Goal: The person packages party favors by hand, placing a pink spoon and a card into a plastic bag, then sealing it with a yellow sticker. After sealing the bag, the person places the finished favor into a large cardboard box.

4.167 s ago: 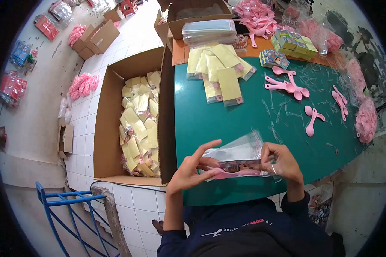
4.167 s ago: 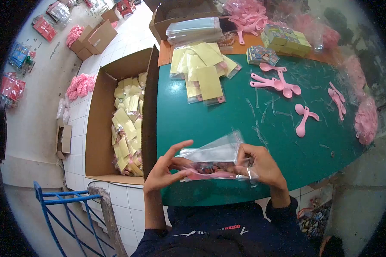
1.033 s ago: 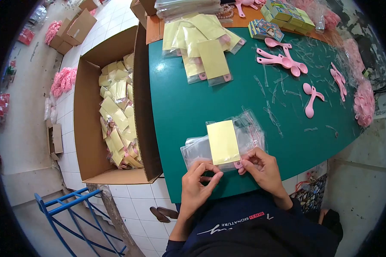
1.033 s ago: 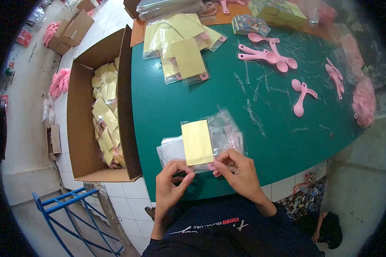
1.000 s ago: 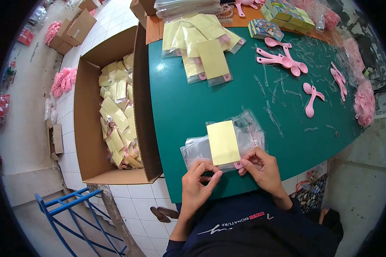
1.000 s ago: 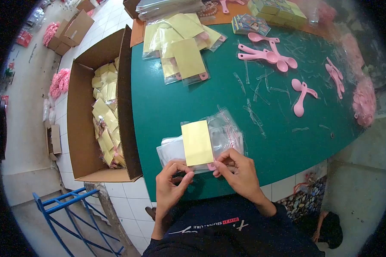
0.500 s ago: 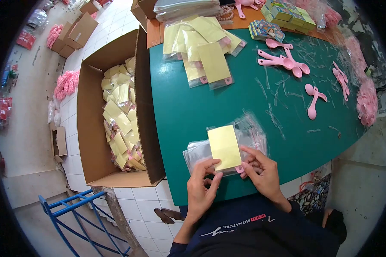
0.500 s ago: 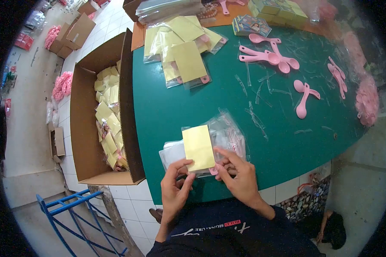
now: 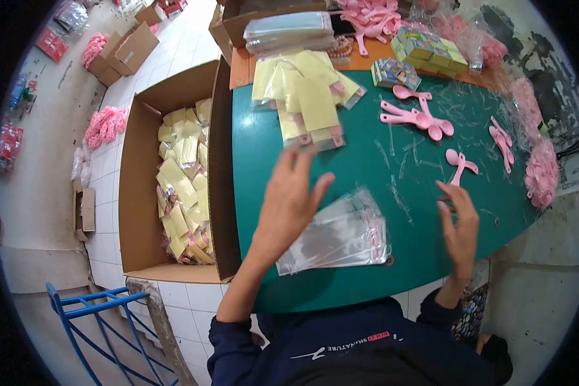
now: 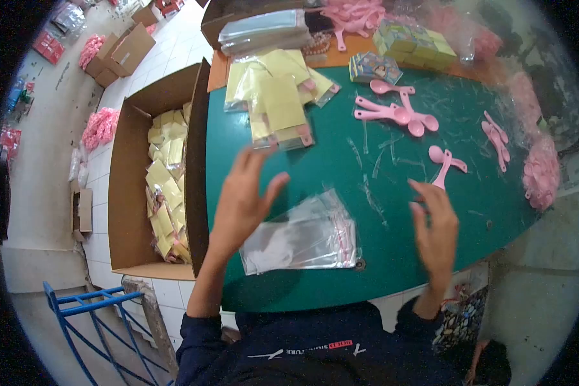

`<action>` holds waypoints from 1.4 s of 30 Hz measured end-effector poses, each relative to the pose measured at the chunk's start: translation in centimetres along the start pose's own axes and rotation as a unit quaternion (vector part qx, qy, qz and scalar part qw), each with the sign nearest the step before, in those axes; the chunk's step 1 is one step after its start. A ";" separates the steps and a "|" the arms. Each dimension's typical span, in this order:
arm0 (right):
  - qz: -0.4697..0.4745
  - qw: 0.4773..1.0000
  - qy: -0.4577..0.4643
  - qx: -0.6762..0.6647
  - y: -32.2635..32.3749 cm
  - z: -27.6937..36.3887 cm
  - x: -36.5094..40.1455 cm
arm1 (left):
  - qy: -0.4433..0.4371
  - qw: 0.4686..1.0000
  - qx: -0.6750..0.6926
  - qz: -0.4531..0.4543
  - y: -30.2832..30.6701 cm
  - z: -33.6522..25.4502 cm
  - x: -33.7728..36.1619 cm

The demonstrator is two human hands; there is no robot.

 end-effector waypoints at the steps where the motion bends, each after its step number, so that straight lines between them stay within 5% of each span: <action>1: -0.010 0.993 0.028 0.118 1.2 -2.7 0.2 | 0.008 0.996 0.043 0.077 -1.2 0.1 0.9; 2: 0.007 0.987 0.022 0.161 2.1 -4.4 0.5 | 0.019 0.984 0.085 0.155 -2.3 0.2 1.9; 6: 0.010 0.988 -0.026 0.154 4.2 -8.6 1.1 | -0.027 0.993 0.033 0.114 -4.0 0.0 3.8; 14: -0.084 0.982 -0.125 0.110 1.8 -10.8 -3.8 | -0.002 0.975 0.140 0.172 -4.4 -0.1 3.5; 20: -0.083 0.981 -0.105 0.142 0.4 -14.6 -6.2 | -0.024 0.976 0.127 0.175 -2.9 -0.7 3.6; 24: -0.085 0.970 -0.155 0.165 1.6 -14.8 -5.7 | -0.025 0.969 0.151 0.194 -2.5 -0.3 4.2; 27: -0.175 0.977 -0.097 0.071 3.4 -8.9 -5.5 | 0.024 0.919 0.340 0.199 -1.6 0.1 4.1; 33: 0.124 0.964 -0.052 -0.228 -4.3 -2.1 -9.1 | 0.189 0.845 0.418 0.275 -0.3 -0.6 4.4; 37: 0.283 0.937 -0.030 -0.204 -12.1 0.4 -12.2 | 0.193 0.840 0.412 0.295 -0.5 -0.5 5.4; 42: 0.277 0.938 0.039 -0.204 -17.5 4.5 -15.1 | 0.218 0.824 0.436 0.289 0.8 0.5 6.4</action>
Point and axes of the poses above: each hand's wrist, its own x-axis away from the middle knuckle, its own y-axis out of the back of the hand, z = x × y, the point moved 5 cm from there along -x, towards the middle knuckle, and after that the axes turned 7 degrees about -z, right-handed, at the moved point
